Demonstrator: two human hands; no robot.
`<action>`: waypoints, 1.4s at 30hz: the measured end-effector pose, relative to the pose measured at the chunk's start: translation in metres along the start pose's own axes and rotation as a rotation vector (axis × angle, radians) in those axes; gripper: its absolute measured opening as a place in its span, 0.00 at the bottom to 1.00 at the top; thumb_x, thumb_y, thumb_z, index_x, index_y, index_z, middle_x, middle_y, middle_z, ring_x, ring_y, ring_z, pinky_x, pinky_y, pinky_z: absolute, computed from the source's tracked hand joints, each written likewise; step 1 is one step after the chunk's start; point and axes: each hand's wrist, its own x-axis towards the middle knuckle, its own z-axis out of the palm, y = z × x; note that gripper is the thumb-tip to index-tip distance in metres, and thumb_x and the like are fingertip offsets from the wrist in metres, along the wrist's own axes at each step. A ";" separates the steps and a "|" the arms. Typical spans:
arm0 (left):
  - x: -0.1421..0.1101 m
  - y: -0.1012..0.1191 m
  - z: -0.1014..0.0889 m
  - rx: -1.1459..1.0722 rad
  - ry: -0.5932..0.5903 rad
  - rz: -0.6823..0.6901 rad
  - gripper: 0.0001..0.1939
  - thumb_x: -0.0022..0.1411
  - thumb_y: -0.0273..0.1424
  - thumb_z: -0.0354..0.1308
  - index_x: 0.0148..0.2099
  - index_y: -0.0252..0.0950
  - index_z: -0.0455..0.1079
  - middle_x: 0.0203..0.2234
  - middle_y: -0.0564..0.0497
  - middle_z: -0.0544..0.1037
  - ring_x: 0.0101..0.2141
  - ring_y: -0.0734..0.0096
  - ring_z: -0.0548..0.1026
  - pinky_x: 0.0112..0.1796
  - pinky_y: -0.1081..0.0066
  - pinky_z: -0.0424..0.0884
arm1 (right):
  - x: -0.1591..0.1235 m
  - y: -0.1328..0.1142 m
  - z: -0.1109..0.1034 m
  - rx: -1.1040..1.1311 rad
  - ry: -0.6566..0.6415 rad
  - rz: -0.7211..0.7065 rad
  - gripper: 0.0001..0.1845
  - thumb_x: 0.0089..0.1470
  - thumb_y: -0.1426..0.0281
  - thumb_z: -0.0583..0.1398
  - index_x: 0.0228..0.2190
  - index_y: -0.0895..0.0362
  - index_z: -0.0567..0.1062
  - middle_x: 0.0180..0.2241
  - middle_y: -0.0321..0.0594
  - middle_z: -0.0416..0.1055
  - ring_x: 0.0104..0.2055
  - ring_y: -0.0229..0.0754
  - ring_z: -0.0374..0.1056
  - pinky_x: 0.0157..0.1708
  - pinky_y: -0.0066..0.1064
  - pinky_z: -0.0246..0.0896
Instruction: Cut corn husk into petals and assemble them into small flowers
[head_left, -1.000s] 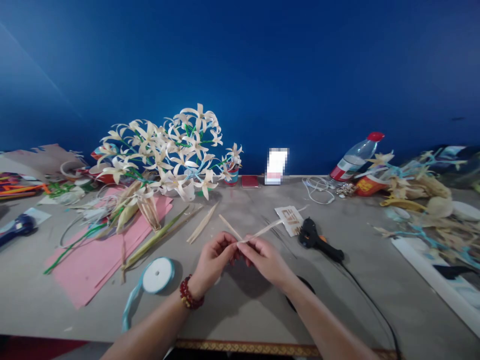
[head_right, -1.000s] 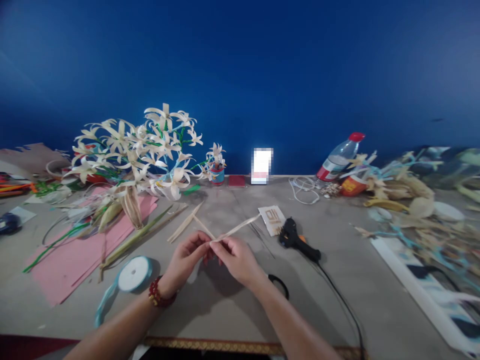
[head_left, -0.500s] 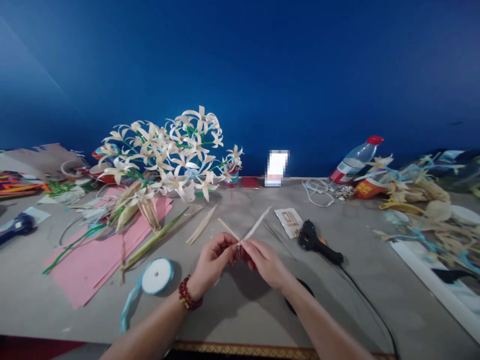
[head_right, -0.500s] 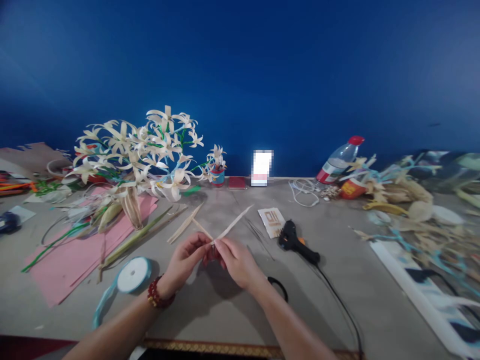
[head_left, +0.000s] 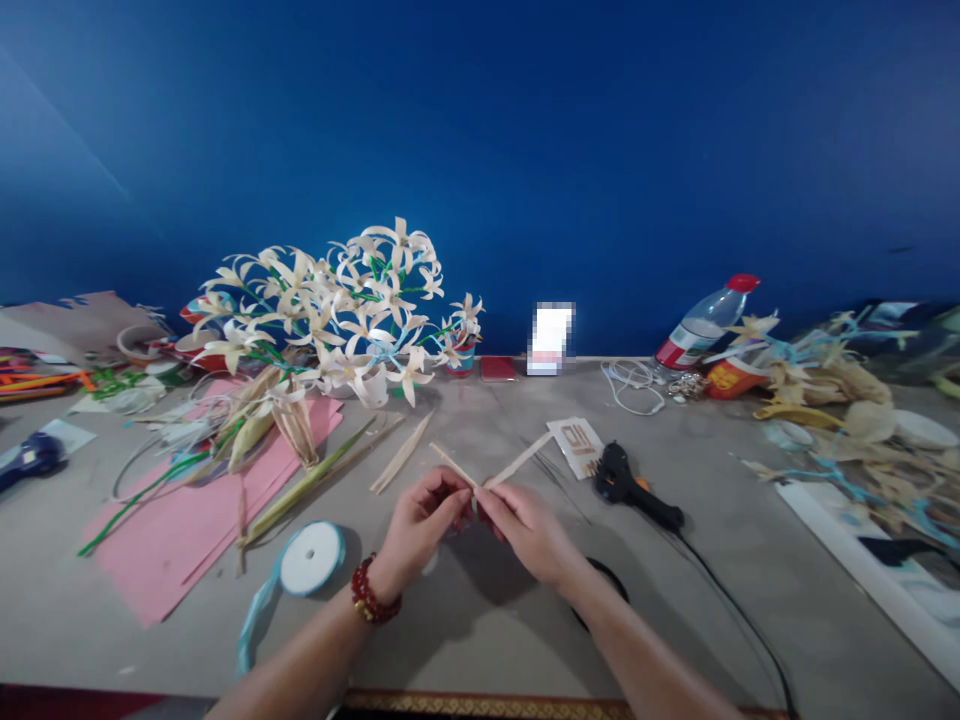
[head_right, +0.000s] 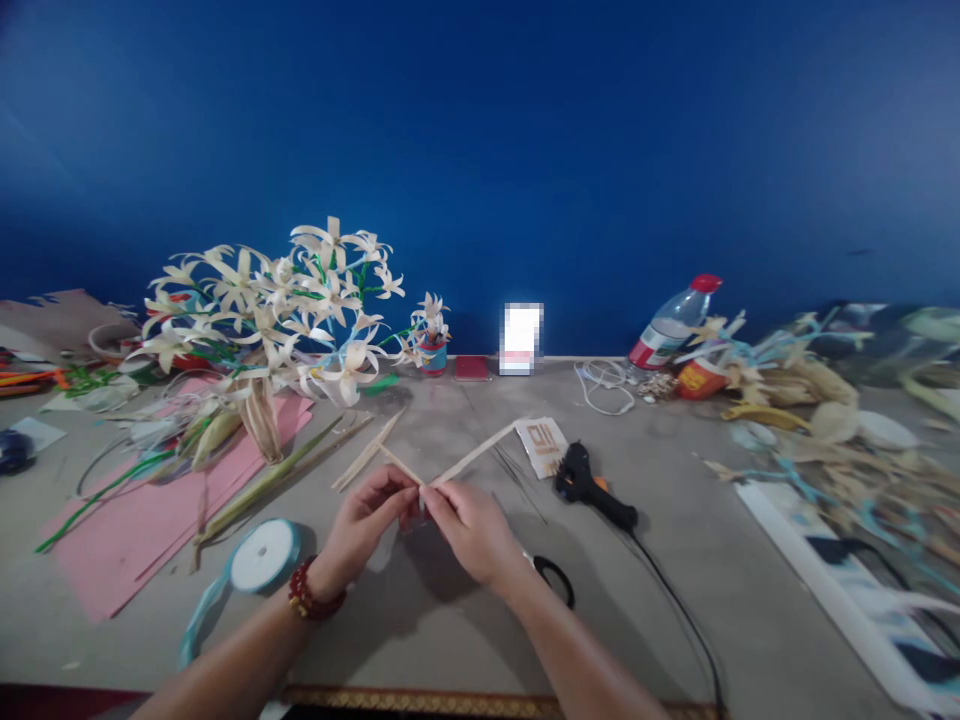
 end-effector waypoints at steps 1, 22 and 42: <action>0.000 0.000 -0.001 0.003 -0.007 0.003 0.13 0.60 0.39 0.62 0.34 0.33 0.70 0.23 0.53 0.72 0.23 0.77 0.68 0.26 0.76 0.66 | 0.000 -0.001 -0.001 -0.011 -0.001 -0.006 0.24 0.65 0.56 0.49 0.22 0.55 0.66 0.18 0.32 0.61 0.25 0.38 0.59 0.27 0.29 0.50; -0.001 -0.001 0.001 0.074 0.010 0.016 0.13 0.60 0.40 0.61 0.34 0.33 0.70 0.24 0.53 0.71 0.24 0.76 0.66 0.26 0.76 0.63 | -0.001 -0.002 0.004 0.124 -0.067 0.038 0.27 0.64 0.51 0.48 0.21 0.55 0.65 0.20 0.34 0.61 0.25 0.38 0.59 0.28 0.29 0.52; 0.001 0.005 0.003 -0.194 0.042 -0.034 0.15 0.55 0.40 0.66 0.31 0.34 0.68 0.21 0.57 0.67 0.21 0.80 0.63 0.24 0.77 0.62 | -0.006 -0.016 -0.009 0.806 -0.206 0.313 0.24 0.57 0.48 0.54 0.25 0.56 0.67 0.14 0.26 0.52 0.15 0.30 0.40 0.16 0.24 0.35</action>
